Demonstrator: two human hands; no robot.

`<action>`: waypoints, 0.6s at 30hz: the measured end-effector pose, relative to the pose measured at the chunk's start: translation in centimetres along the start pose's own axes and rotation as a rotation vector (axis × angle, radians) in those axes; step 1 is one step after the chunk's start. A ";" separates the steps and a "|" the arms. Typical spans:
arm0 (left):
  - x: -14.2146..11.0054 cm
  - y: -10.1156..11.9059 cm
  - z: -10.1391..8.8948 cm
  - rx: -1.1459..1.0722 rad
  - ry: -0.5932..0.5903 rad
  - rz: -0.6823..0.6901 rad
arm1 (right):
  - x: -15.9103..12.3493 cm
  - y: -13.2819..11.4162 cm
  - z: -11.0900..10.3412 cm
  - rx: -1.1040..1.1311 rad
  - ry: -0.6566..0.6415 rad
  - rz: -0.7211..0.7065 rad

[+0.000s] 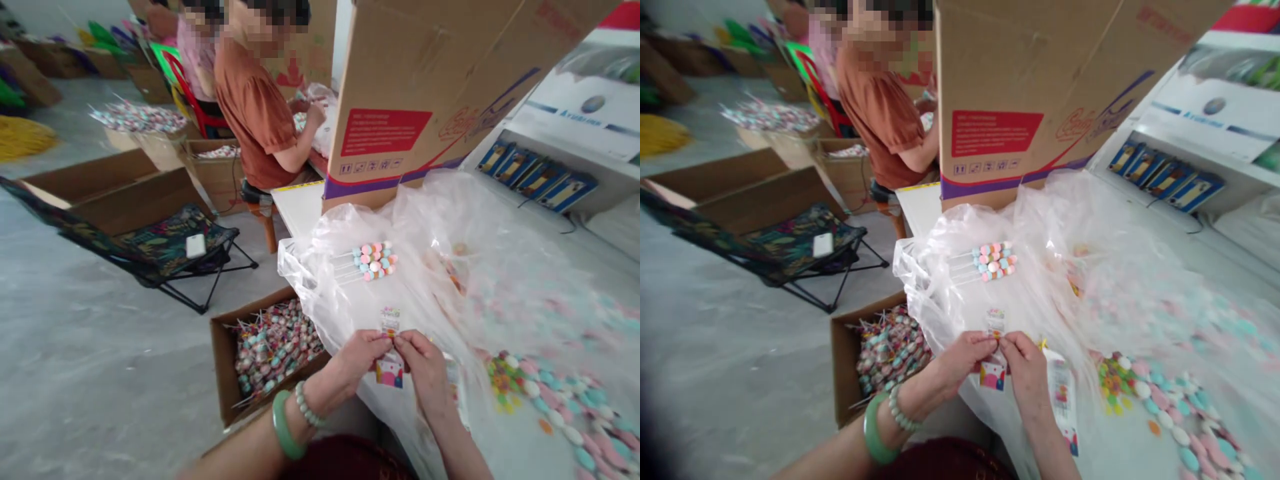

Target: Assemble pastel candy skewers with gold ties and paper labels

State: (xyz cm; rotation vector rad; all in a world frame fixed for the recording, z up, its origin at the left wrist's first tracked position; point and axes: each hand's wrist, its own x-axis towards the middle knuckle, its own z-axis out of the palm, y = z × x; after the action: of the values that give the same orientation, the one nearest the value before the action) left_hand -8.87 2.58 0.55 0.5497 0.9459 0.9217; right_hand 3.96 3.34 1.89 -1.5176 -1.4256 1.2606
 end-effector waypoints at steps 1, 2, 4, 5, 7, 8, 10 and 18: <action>0.2 0.5 -0.8 -0.034 0.048 0.027 | 1.2 -0.3 0.8 0.009 -0.060 -0.007; 0.4 0.9 -1.8 -0.066 0.098 0.054 | 2.5 -0.5 1.5 0.027 -0.112 -0.010; 1.0 1.7 -3.8 -0.124 0.219 0.104 | 5.4 -0.9 3.3 0.081 -0.127 0.023; 1.3 2.1 -4.7 -0.151 0.276 0.118 | 6.9 -1.1 4.3 0.105 -0.101 0.068; 1.8 2.6 -6.3 -0.190 0.338 0.116 | 10.0 -1.4 6.5 0.166 -0.009 0.187; 2.1 2.8 -6.9 -0.200 0.349 0.113 | 11.4 -1.5 7.6 0.183 0.029 0.222; 2.4 3.1 -7.6 -0.204 0.359 0.119 | 13.7 -1.7 9.3 0.228 0.097 0.309; 3.2 3.4 -7.3 -0.014 0.497 0.232 | 14.9 -0.3 9.0 0.424 0.193 0.542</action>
State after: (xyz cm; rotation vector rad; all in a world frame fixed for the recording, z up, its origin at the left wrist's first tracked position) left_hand -15.78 7.17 -1.91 0.4297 1.3380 1.3083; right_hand -5.84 16.86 -3.20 -1.7140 -0.5798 1.5549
